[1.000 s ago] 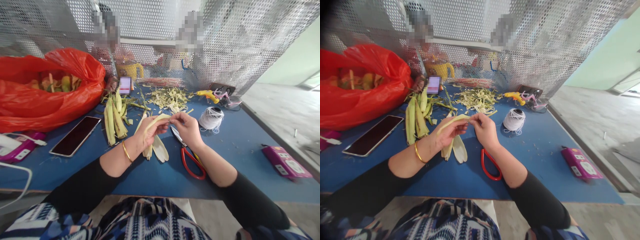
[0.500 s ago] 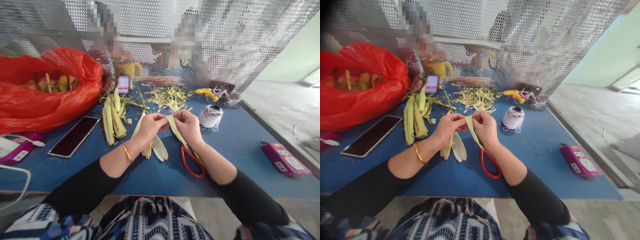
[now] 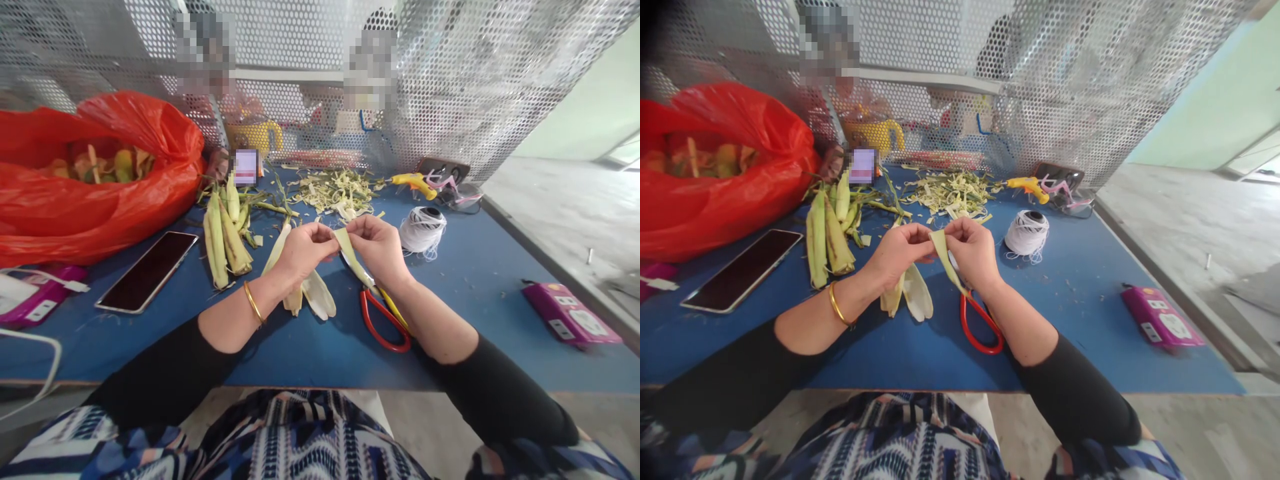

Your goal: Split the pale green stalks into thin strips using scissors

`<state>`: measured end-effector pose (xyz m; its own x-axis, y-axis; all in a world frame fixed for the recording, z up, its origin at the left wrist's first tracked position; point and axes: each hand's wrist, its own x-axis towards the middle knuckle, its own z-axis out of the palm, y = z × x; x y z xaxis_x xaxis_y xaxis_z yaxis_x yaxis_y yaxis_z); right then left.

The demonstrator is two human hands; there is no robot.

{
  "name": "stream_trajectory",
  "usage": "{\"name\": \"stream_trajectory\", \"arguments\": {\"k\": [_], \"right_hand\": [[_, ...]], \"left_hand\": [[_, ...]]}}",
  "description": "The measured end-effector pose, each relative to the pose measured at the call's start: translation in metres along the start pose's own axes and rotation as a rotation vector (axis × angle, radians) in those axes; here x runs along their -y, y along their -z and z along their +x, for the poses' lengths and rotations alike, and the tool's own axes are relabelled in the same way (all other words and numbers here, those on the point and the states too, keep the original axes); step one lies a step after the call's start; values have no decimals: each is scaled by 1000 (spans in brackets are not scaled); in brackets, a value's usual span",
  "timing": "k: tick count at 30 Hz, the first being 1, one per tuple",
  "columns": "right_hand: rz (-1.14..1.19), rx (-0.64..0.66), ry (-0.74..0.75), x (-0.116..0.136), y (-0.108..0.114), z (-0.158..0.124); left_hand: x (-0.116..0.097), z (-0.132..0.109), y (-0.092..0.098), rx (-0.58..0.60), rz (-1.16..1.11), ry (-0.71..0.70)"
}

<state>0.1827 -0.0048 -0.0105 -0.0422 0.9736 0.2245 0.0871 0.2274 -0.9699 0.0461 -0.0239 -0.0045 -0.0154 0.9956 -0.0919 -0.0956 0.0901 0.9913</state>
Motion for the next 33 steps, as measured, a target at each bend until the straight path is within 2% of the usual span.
{"name": "stream_trajectory", "arguments": {"k": [5, 11, 15, 19, 23, 26, 29, 33], "right_hand": [[48, 119, -130, 6, 5, 2], [82, 124, -166, 3, 8, 4], [127, 113, -101, 0, 5, 4], [105, 148, -10, -1, 5, 3], [-23, 190, 98, 0, 7, 3], [-160, 168, 193, -1, 7, 1], [-265, 126, 283, -2, 7, 1], [-296, 110, 291, -3, 7, 1]], "left_hand": [[-1, 0, 1, 35, 26, 29], [-1, 2, 1, 22, 14, 49], [-2, 4, 2, -4, -30, 84], [-3, 6, 6, 12, -173, 214], [-6, 8, 9, 24, -295, 326], [-8, 8, 10, 17, -321, 387], [-10, 6, 9, 2, -308, 387], [-7, 5, 7, -2, -221, 259]]}}
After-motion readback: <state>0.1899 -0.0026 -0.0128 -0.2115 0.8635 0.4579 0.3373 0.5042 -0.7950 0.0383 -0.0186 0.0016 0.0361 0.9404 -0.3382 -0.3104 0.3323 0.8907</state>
